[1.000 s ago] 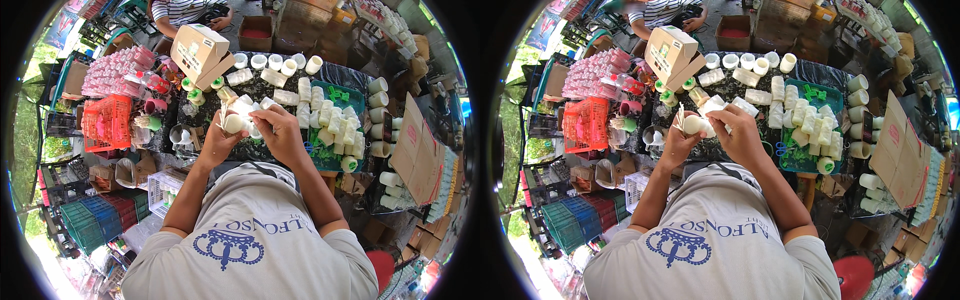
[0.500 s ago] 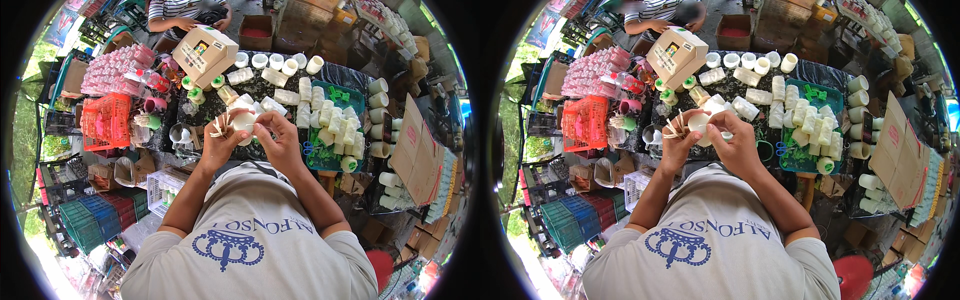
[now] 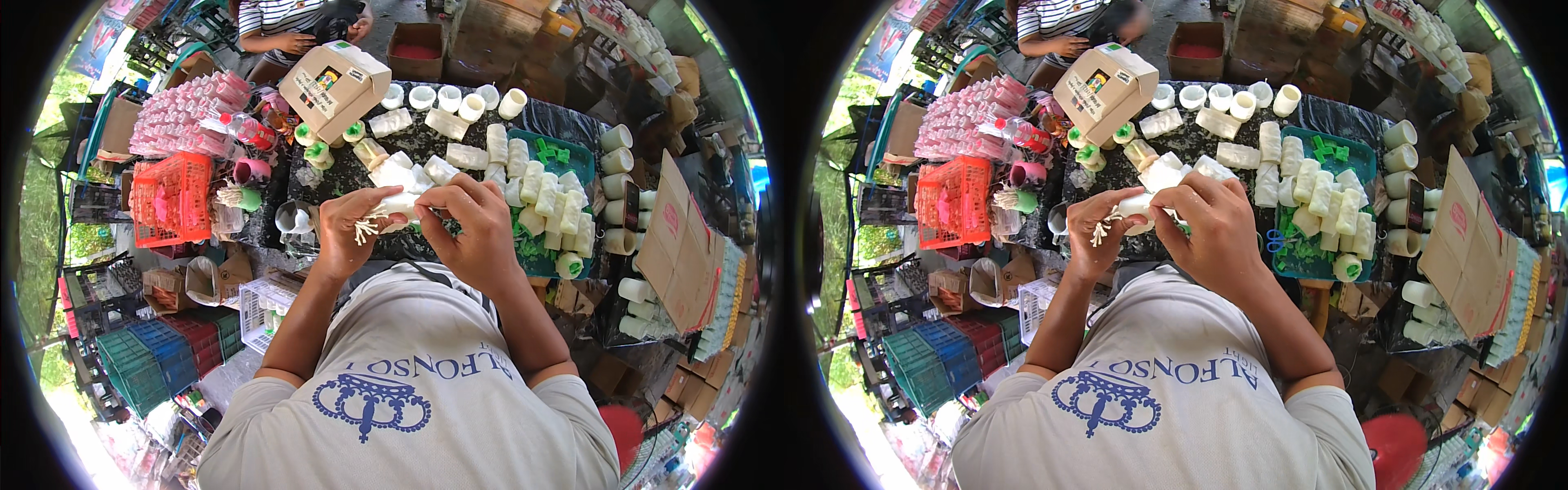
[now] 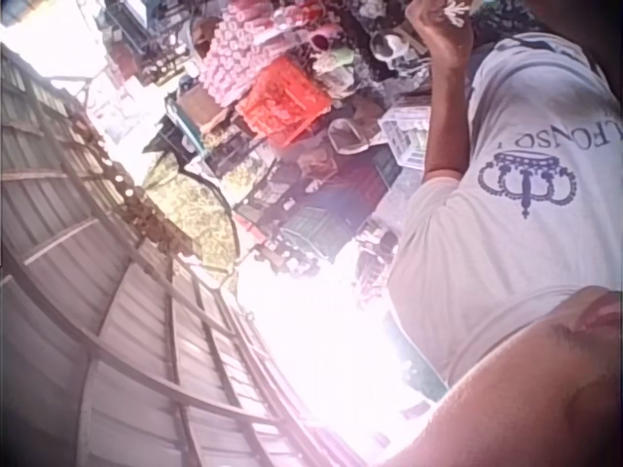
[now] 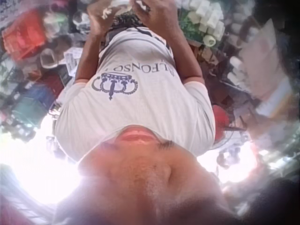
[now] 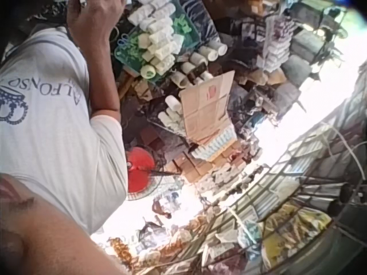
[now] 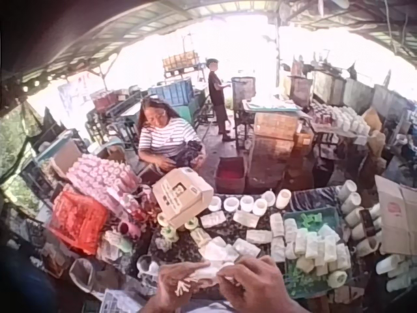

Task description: The person inserts wooden sticks into white cylindrical candle bodies and secures them with rubber bands. They repeatedly pick up candle bodies and sticks, align the stick with the candle center, and wrap a rubber band around the base to hold the stick in place.

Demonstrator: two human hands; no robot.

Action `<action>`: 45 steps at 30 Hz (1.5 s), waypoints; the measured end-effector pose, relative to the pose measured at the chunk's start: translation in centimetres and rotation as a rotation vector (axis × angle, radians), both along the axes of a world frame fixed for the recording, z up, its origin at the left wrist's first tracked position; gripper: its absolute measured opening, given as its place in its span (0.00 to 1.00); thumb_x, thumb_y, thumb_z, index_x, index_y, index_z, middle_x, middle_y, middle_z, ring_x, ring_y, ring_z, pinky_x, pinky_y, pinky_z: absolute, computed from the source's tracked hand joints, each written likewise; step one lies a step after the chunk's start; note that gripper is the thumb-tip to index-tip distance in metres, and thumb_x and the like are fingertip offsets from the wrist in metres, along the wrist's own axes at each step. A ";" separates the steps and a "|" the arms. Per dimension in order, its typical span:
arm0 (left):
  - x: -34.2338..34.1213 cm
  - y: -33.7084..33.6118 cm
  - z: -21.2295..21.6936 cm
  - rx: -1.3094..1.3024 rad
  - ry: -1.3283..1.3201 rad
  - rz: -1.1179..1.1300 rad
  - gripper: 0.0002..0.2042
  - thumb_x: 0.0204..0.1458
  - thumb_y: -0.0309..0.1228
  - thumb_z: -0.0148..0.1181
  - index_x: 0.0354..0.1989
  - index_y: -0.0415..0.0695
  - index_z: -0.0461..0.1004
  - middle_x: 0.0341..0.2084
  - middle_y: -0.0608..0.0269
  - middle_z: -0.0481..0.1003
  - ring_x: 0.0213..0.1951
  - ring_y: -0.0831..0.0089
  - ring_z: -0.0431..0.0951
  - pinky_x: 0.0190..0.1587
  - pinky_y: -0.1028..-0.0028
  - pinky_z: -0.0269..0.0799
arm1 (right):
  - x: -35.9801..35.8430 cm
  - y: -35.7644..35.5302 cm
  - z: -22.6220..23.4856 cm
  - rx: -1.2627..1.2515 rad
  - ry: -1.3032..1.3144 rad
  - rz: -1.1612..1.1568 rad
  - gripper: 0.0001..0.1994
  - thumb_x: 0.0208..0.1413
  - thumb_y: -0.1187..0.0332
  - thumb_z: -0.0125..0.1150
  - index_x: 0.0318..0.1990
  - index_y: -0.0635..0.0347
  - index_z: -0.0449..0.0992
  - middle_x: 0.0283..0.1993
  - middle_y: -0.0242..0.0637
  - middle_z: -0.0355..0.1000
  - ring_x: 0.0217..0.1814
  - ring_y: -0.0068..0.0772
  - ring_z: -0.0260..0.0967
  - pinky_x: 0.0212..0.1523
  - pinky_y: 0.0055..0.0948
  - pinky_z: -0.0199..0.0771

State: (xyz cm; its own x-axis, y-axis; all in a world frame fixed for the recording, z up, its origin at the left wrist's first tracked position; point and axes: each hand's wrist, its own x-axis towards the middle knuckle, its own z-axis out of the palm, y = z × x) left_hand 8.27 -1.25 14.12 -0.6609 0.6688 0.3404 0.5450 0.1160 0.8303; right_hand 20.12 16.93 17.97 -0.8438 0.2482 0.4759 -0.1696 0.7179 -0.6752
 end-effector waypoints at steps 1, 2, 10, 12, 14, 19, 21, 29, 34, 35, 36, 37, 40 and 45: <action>0.0 0.0 0.0 -0.004 0.007 -0.003 0.21 0.47 0.21 0.79 0.53 0.40 0.85 0.41 0.55 0.87 0.38 0.73 0.87 0.42 0.74 0.81 | -0.1 0.0 0.0 0.010 0.016 0.003 0.05 0.54 0.72 0.73 0.36 0.54 0.82 0.30 0.29 0.75 0.28 0.31 0.70 0.40 0.33 0.61; -0.1 0.1 0.0 -0.007 0.013 -0.006 0.22 0.46 0.21 0.79 0.53 0.40 0.85 0.41 0.55 0.87 0.38 0.72 0.87 0.42 0.74 0.82 | -0.1 0.1 -0.1 0.026 0.010 -0.001 0.05 0.54 0.70 0.73 0.36 0.52 0.82 0.31 0.29 0.75 0.29 0.33 0.72 0.40 0.35 0.62; -0.2 0.1 0.1 -0.043 0.141 -0.051 0.28 0.41 0.26 0.81 0.56 0.45 0.84 0.38 0.54 0.86 0.36 0.64 0.88 0.39 0.72 0.82 | 0.1 0.4 0.0 0.102 -0.017 -0.009 0.04 0.55 0.66 0.72 0.33 0.50 0.81 0.32 0.30 0.76 0.33 0.36 0.75 0.41 0.37 0.65; 0.0 0.7 0.8 0.018 0.178 -0.067 0.29 0.40 0.27 0.81 0.57 0.45 0.84 0.39 0.53 0.86 0.37 0.62 0.88 0.40 0.71 0.83 | 0.0 0.5 0.2 0.168 -0.034 0.021 0.04 0.53 0.68 0.73 0.34 0.51 0.82 0.31 0.29 0.76 0.33 0.35 0.75 0.41 0.37 0.65; 0.2 0.7 0.5 -0.014 0.180 -0.102 0.31 0.40 0.27 0.81 0.58 0.45 0.83 0.42 0.52 0.86 0.38 0.61 0.88 0.41 0.69 0.83 | 0.0 0.7 0.4 0.205 -0.085 0.068 0.04 0.52 0.68 0.73 0.34 0.52 0.83 0.30 0.29 0.76 0.34 0.35 0.76 0.40 0.37 0.66; -0.2 1.1 -0.5 -0.065 0.168 -0.137 0.32 0.40 0.26 0.80 0.60 0.45 0.82 0.45 0.52 0.85 0.41 0.58 0.89 0.43 0.67 0.84 | -0.3 2.6 0.3 0.109 -0.251 0.192 0.03 0.53 0.69 0.71 0.35 0.54 0.86 0.30 0.34 0.77 0.35 0.43 0.77 0.38 0.41 0.72; 0.0 1.0 -1.0 -0.148 0.129 -0.118 0.31 0.42 0.26 0.80 0.60 0.47 0.82 0.46 0.52 0.85 0.42 0.57 0.89 0.43 0.66 0.84 | -0.2 3.4 0.5 0.039 -0.287 0.226 0.05 0.55 0.70 0.70 0.39 0.56 0.87 0.31 0.37 0.77 0.36 0.46 0.78 0.37 0.42 0.75; -0.1 1.9 -0.7 -0.102 0.146 -0.117 0.29 0.43 0.32 0.82 0.57 0.49 0.83 0.46 0.60 0.86 0.41 0.59 0.89 0.42 0.69 0.84 | -0.1 4.4 1.0 -0.018 -0.280 0.233 0.05 0.60 0.70 0.67 0.38 0.60 0.81 0.36 0.40 0.76 0.39 0.48 0.77 0.40 0.44 0.76; -0.3 2.1 -1.3 -0.056 0.056 -0.155 0.27 0.44 0.31 0.81 0.56 0.47 0.83 0.46 0.58 0.85 0.42 0.61 0.88 0.43 0.69 0.83 | -0.7 3.9 -0.3 0.133 -0.162 0.221 0.04 0.59 0.69 0.68 0.38 0.58 0.81 0.36 0.38 0.76 0.39 0.45 0.77 0.39 0.43 0.77; -0.1 2.2 -1.7 -0.033 0.053 -0.161 0.26 0.44 0.31 0.81 0.56 0.47 0.84 0.46 0.58 0.85 0.42 0.61 0.88 0.43 0.69 0.83 | -0.7 3.6 -0.7 0.121 -0.187 0.229 0.04 0.58 0.69 0.68 0.37 0.58 0.81 0.35 0.38 0.76 0.39 0.45 0.77 0.40 0.43 0.77; 0.0 2.2 -2.0 -0.009 0.051 -0.167 0.26 0.45 0.30 0.81 0.56 0.46 0.84 0.46 0.58 0.85 0.42 0.61 0.88 0.43 0.69 0.83 | -0.7 3.5 -1.1 0.110 -0.212 0.237 0.04 0.58 0.68 0.68 0.37 0.58 0.81 0.35 0.38 0.76 0.39 0.44 0.77 0.40 0.43 0.77; -0.1 2.2 -2.2 -0.015 0.055 -0.175 0.26 0.45 0.31 0.81 0.56 0.45 0.83 0.46 0.57 0.85 0.42 0.60 0.88 0.45 0.68 0.83 | -0.8 3.6 -1.4 0.132 -0.224 0.240 0.04 0.58 0.68 0.68 0.36 0.57 0.82 0.34 0.37 0.76 0.39 0.44 0.77 0.40 0.44 0.77; 0.1 1.8 -2.6 -0.126 0.052 -0.183 0.27 0.44 0.28 0.81 0.57 0.44 0.82 0.48 0.54 0.84 0.45 0.59 0.87 0.48 0.67 0.83 | -0.8 4.5 -1.9 0.129 -0.240 0.298 0.04 0.58 0.68 0.69 0.35 0.57 0.84 0.34 0.37 0.77 0.40 0.44 0.78 0.41 0.43 0.77; 0.0 1.3 -2.2 -0.188 0.008 -0.166 0.25 0.45 0.33 0.81 0.55 0.45 0.82 0.47 0.56 0.84 0.45 0.56 0.86 0.46 0.65 0.82 | -0.4 5.0 -0.6 0.057 -0.269 0.263 0.04 0.57 0.69 0.70 0.36 0.57 0.84 0.36 0.37 0.79 0.41 0.44 0.79 0.41 0.42 0.78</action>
